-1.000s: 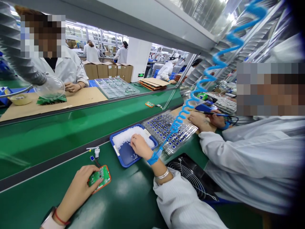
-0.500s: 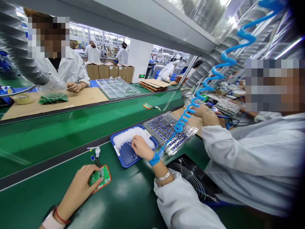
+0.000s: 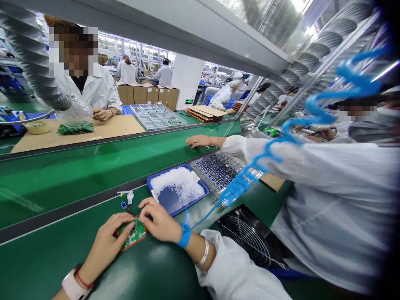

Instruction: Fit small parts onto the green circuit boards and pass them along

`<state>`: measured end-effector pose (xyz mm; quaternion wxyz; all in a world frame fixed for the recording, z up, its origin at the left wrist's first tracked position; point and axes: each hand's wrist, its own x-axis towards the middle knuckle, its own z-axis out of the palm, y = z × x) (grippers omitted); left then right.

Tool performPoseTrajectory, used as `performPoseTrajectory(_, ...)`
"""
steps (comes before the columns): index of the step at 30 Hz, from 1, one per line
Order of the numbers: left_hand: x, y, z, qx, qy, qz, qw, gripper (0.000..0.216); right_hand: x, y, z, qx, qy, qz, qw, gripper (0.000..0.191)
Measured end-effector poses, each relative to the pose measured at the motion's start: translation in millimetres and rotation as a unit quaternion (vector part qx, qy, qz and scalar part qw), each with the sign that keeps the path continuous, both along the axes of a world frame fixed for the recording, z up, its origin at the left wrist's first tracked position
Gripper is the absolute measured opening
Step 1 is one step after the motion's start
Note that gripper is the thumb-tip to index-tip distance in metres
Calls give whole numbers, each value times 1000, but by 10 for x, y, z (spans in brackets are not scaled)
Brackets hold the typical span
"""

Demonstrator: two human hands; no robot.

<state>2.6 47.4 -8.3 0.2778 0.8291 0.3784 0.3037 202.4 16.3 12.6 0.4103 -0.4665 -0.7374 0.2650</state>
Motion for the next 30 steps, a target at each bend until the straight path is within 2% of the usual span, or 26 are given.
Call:
performPoseTrajectory(3,11,-15,12,-35,-18,9,999,32,-242,-61,-154,-20,26,-7,999,9)
performPoseTrajectory(7,9,7,0,-76,-17,13,997,33,-266,-34,-273,-40,34,-26,998,10)
performPoseTrajectory(18,-9,70,-112,-76,16,12,997,29,-234,0,-286,-37,-23,-3,999,12)
performPoseTrajectory(30,33,56,-42,-71,55,15,996,33,-250,26,-320,-37,-43,-11,998,16)
